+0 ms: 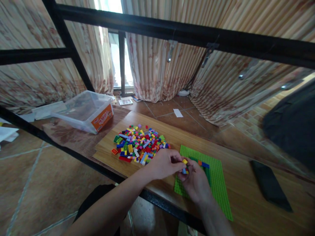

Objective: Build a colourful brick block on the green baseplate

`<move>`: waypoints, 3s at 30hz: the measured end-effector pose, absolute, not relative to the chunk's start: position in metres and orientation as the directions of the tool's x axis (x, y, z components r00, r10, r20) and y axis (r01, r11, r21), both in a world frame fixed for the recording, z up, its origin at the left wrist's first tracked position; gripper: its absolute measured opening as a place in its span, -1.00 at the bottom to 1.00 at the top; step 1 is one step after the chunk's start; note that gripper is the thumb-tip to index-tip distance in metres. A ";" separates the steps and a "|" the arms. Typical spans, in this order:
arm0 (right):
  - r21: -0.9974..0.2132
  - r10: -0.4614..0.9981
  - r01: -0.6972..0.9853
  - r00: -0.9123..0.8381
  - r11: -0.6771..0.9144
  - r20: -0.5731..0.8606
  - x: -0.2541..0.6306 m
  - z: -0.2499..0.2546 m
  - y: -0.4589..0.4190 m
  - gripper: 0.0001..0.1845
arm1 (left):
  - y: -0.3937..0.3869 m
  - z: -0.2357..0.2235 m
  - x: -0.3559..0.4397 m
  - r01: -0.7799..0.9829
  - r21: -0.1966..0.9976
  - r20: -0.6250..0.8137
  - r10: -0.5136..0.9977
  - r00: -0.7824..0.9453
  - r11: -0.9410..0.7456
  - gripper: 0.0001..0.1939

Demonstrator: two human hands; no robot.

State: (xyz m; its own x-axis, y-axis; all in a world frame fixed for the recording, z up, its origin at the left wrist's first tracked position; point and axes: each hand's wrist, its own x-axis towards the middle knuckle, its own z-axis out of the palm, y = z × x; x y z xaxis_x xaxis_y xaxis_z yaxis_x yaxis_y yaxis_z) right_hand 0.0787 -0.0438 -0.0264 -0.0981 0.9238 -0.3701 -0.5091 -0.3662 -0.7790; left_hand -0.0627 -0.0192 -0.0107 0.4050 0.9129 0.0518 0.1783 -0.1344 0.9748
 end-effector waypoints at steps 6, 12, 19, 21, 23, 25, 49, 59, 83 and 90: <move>-0.689 0.867 -0.556 -0.129 -0.465 -0.481 0.073 -0.023 -0.047 -0.71 | -0.025 -0.005 -0.060 0.395 0.873 0.135 0.921 0.366 -0.285 -0.77; -0.776 0.889 -0.434 -0.194 -0.457 -0.415 0.075 -0.021 -0.052 -0.66 | -0.012 -0.002 -0.082 0.398 0.866 0.218 0.944 0.246 -0.303 -0.72; -0.955 0.959 -0.092 -0.041 -0.282 -0.279 0.054 -0.003 -0.032 -0.59 | 0.010 0.014 -0.133 0.233 0.937 0.315 0.921 -0.230 -0.262 -0.72; -0.989 0.992 0.107 -0.063 -0.103 -0.110 0.036 0.005 -0.015 -0.61 | 0.014 0.022 -0.150 0.138 0.953 0.302 0.871 -0.388 -0.269 -0.74; -0.910 0.985 0.385 -0.136 0.155 0.110 0.014 0.010 0.003 -0.70 | 0.018 0.029 -0.166 -0.003 0.956 0.243 0.802 -0.546 -0.292 -0.76; -0.732 0.951 0.611 -0.251 0.301 0.182 -0.007 0.008 0.020 -0.75 | 0.020 0.033 -0.181 -0.186 0.925 0.140 0.752 -0.645 -0.332 -0.81; -0.260 0.826 0.795 -0.563 0.548 0.021 -0.093 -0.013 0.112 -0.64 | 0.015 0.043 -0.209 -0.644 0.726 -0.221 0.805 -0.551 -0.241 -0.87; -0.573 0.884 0.673 -0.366 0.468 0.292 -0.005 0.037 0.092 -0.77 | 0.021 0.042 -0.196 -0.590 0.784 -0.182 0.837 -0.515 -0.193 -0.91; -0.833 0.991 0.547 0.032 0.089 0.127 0.195 -0.034 -0.070 -0.86 | -0.015 -0.022 -0.004 0.230 0.952 0.101 0.916 0.388 -0.203 -0.83; -0.773 0.994 0.633 0.052 0.040 0.094 0.200 -0.044 -0.073 -0.86 | -0.015 -0.022 -0.003 0.328 0.910 0.089 0.891 0.445 -0.255 -0.81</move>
State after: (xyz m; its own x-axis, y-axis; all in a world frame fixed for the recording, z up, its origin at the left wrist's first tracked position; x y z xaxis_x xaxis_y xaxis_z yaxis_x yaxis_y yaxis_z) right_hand 0.2005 -0.0734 -0.0438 0.0518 0.9942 0.0942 0.6328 0.0403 -0.7733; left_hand -0.0034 -0.0150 -0.0224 0.4448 0.8912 0.0894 0.3282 -0.2550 0.9096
